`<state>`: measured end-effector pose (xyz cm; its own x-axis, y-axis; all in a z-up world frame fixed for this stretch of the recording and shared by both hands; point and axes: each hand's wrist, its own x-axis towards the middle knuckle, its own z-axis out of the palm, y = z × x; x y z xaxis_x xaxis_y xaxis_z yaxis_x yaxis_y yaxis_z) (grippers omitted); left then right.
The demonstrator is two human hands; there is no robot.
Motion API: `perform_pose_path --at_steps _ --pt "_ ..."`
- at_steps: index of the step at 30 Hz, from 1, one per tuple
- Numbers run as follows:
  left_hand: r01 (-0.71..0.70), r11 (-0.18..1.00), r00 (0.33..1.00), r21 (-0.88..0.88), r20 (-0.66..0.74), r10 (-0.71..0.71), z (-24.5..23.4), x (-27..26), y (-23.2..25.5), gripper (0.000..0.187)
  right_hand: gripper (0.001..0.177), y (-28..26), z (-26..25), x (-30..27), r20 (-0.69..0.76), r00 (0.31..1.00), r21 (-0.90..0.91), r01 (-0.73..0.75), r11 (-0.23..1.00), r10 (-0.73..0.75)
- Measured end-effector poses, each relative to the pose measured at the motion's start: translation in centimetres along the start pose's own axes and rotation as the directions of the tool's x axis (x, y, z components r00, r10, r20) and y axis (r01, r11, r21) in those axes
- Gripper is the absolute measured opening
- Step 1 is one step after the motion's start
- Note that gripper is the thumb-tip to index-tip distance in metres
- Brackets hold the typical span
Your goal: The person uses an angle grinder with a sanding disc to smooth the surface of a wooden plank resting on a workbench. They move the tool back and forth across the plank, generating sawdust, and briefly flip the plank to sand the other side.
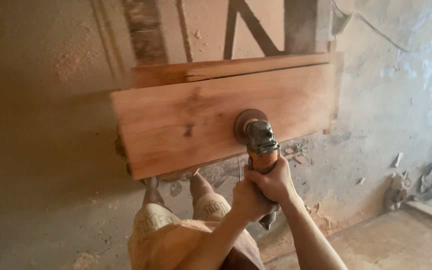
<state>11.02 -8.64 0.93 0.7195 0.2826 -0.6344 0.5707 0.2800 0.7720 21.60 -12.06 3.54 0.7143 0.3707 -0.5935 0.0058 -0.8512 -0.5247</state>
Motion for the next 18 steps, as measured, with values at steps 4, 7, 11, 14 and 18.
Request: perform_pose_path --at_steps 4,7,11,14,18 --pt "-0.041 0.990 0.988 0.137 0.152 0.020 5.2 5.2 1.9 0.083 0.048 3.9 -5.5 3.6 -0.123 0.991 0.014 -0.045 0.999 0.046" --pt "-0.091 0.987 0.983 0.132 0.172 0.068 8.9 7.8 3.5 0.088 0.039 5.9 -9.4 5.4 -0.143 0.979 0.044 -0.137 0.990 0.142" --pt "-0.139 0.963 0.955 0.232 0.289 0.068 13.1 11.5 5.5 0.085 0.028 8.3 -14.1 7.8 -0.214 0.959 0.107 -0.169 0.980 0.188" --pt "-0.122 0.956 0.956 0.266 0.290 0.041 14.7 13.2 6.9 0.098 0.024 9.4 -15.8 9.0 -0.211 0.928 0.225 -0.259 0.939 0.307" --pt "-0.138 0.913 0.936 0.384 0.352 -0.006 14.1 14.5 8.3 0.109 0.022 10.0 -15.6 9.5 -0.251 0.929 0.300 -0.194 0.934 0.273"
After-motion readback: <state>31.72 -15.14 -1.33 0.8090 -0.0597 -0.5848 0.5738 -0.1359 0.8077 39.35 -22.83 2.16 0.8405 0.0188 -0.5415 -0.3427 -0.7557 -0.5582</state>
